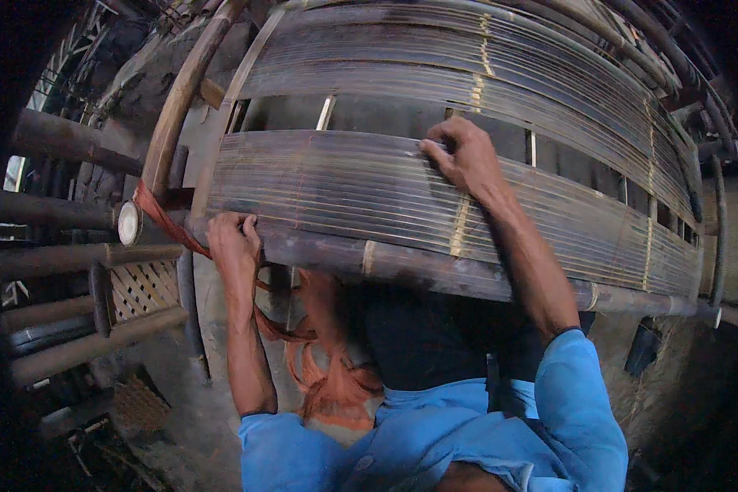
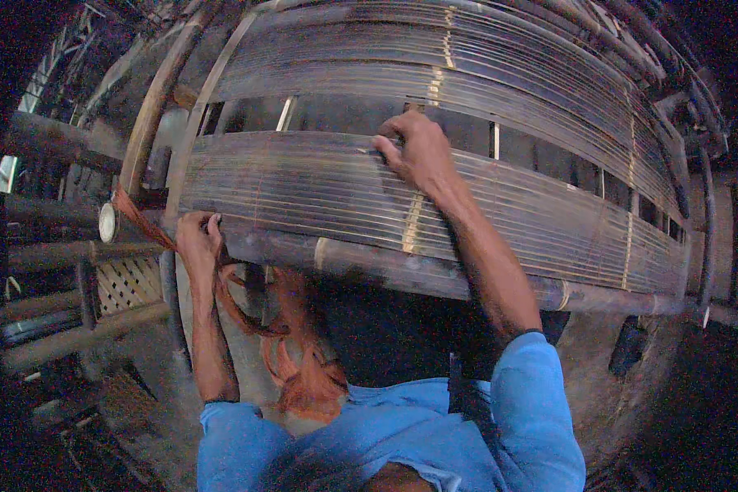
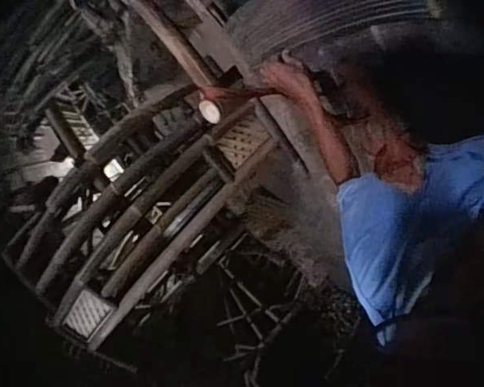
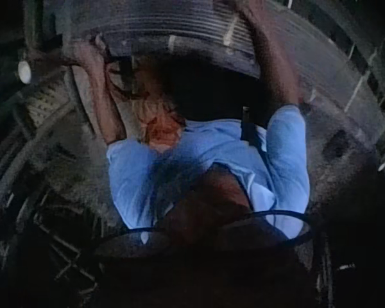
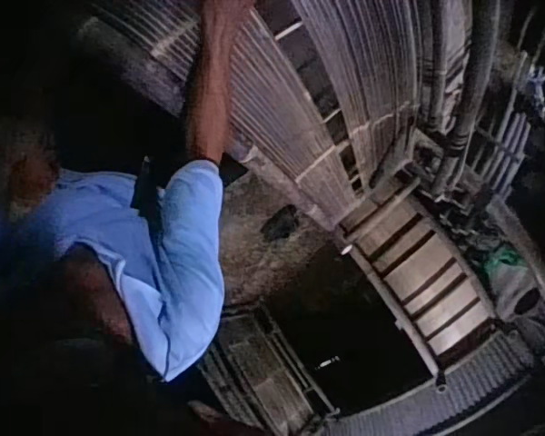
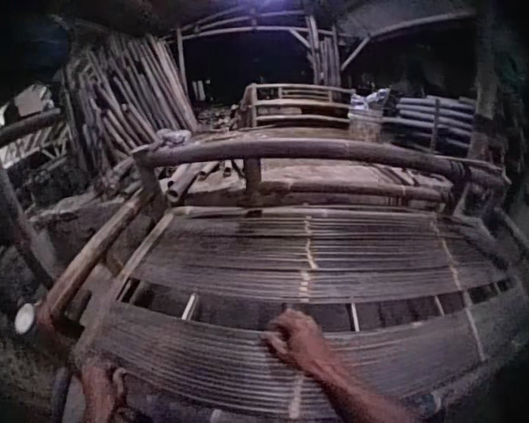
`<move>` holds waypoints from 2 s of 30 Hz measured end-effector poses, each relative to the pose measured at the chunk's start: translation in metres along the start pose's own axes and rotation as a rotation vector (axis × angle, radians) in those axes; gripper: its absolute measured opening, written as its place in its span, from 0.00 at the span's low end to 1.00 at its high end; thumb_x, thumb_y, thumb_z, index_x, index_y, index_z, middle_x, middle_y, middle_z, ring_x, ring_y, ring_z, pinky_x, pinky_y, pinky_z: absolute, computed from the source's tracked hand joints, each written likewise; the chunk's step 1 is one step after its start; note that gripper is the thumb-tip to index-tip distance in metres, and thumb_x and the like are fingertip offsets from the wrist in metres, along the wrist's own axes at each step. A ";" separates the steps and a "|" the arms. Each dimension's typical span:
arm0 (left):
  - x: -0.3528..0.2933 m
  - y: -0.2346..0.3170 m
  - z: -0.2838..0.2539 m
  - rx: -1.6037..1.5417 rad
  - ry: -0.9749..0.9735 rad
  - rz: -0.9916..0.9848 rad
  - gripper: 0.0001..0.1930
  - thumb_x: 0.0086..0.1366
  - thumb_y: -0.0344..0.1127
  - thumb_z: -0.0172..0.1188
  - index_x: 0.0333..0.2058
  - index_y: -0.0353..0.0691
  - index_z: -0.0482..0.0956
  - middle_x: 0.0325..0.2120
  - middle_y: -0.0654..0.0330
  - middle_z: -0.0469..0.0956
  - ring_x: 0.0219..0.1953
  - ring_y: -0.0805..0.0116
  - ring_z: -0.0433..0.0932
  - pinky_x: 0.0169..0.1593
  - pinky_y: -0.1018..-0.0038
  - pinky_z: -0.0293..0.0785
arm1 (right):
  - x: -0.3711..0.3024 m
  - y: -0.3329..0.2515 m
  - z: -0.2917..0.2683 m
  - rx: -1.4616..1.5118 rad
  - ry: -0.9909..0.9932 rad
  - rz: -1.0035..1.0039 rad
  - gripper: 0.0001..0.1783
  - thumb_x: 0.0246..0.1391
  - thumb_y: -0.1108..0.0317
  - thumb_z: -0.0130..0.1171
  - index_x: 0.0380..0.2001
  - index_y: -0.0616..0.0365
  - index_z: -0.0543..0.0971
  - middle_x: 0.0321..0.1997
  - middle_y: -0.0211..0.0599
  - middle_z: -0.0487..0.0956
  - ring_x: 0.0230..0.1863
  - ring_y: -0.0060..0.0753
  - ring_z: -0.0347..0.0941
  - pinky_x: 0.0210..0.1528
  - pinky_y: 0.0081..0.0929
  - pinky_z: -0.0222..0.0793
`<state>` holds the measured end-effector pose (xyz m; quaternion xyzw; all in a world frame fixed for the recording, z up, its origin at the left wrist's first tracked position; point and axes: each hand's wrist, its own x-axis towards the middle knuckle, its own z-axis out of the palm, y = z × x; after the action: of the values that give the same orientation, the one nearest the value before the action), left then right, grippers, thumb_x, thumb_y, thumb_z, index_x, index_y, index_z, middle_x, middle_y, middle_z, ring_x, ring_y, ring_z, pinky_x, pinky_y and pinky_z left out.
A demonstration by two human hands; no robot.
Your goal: The person is weaving a bamboo mat by hand, threading thin red strings between bamboo slats on a large frame and pushing the slats together.
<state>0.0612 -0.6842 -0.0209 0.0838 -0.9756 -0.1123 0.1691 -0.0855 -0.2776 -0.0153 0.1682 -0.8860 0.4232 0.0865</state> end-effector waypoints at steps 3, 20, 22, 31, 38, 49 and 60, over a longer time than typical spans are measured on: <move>-0.006 0.025 -0.022 0.068 0.076 0.057 0.13 0.65 0.37 0.66 0.38 0.30 0.80 0.34 0.51 0.81 0.39 0.54 0.78 0.47 0.59 0.72 | 0.007 -0.016 0.024 -0.137 -0.077 -0.069 0.16 0.54 0.60 0.69 0.40 0.60 0.85 0.43 0.47 0.84 0.49 0.52 0.77 0.54 0.42 0.73; -0.089 -0.025 -0.254 -0.330 -0.158 -0.311 0.12 0.59 0.29 0.67 0.41 0.30 0.82 0.37 0.54 0.83 0.41 0.63 0.80 0.48 0.69 0.75 | 0.067 -0.072 0.141 0.292 -0.363 -0.627 0.13 0.55 0.55 0.64 0.40 0.47 0.87 0.47 0.42 0.80 0.47 0.45 0.79 0.45 0.36 0.75; -0.059 -0.013 -0.230 -0.033 0.124 -0.172 0.24 0.58 0.30 0.70 0.54 0.33 0.79 0.52 0.52 0.79 0.55 0.60 0.76 0.61 0.65 0.69 | 0.062 -0.091 0.134 0.312 -0.559 -0.598 0.12 0.56 0.58 0.66 0.40 0.50 0.86 0.40 0.38 0.82 0.44 0.45 0.81 0.48 0.40 0.73; 0.068 0.048 -0.107 -1.074 -0.600 -0.416 0.19 0.63 0.39 0.71 0.49 0.35 0.83 0.29 0.67 0.81 0.28 0.81 0.75 0.32 0.82 0.70 | 0.067 -0.147 0.031 0.565 -0.504 -0.277 0.12 0.56 0.63 0.71 0.42 0.52 0.83 0.26 0.26 0.72 0.31 0.18 0.64 0.33 0.24 0.61; 0.108 -0.048 -0.077 -0.831 -0.115 -0.402 0.13 0.64 0.39 0.70 0.36 0.33 0.87 0.26 0.68 0.81 0.23 0.78 0.72 0.29 0.78 0.69 | 0.095 -0.050 0.040 0.082 -0.310 -0.425 0.15 0.55 0.57 0.71 0.42 0.53 0.86 0.33 0.32 0.77 0.34 0.38 0.73 0.38 0.39 0.69; 0.233 0.060 0.100 0.046 -0.304 0.344 0.14 0.58 0.43 0.69 0.28 0.35 0.86 0.26 0.44 0.83 0.33 0.46 0.85 0.37 0.55 0.78 | 0.126 -0.038 0.116 -0.283 -0.413 0.022 0.20 0.56 0.57 0.58 0.48 0.55 0.85 0.45 0.52 0.84 0.46 0.59 0.81 0.50 0.49 0.76; 0.219 0.078 0.101 -0.524 -0.875 0.083 0.12 0.57 0.37 0.65 0.35 0.35 0.88 0.25 0.52 0.83 0.33 0.65 0.81 0.43 0.68 0.77 | 0.127 -0.020 0.146 -0.192 -0.422 0.132 0.17 0.58 0.57 0.60 0.45 0.54 0.85 0.34 0.53 0.84 0.40 0.59 0.81 0.44 0.50 0.75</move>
<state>-0.1868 -0.6337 -0.0263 -0.0548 -0.8967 -0.3707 -0.2357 -0.1975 -0.4318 -0.0554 0.1855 -0.9298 0.2971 -0.1127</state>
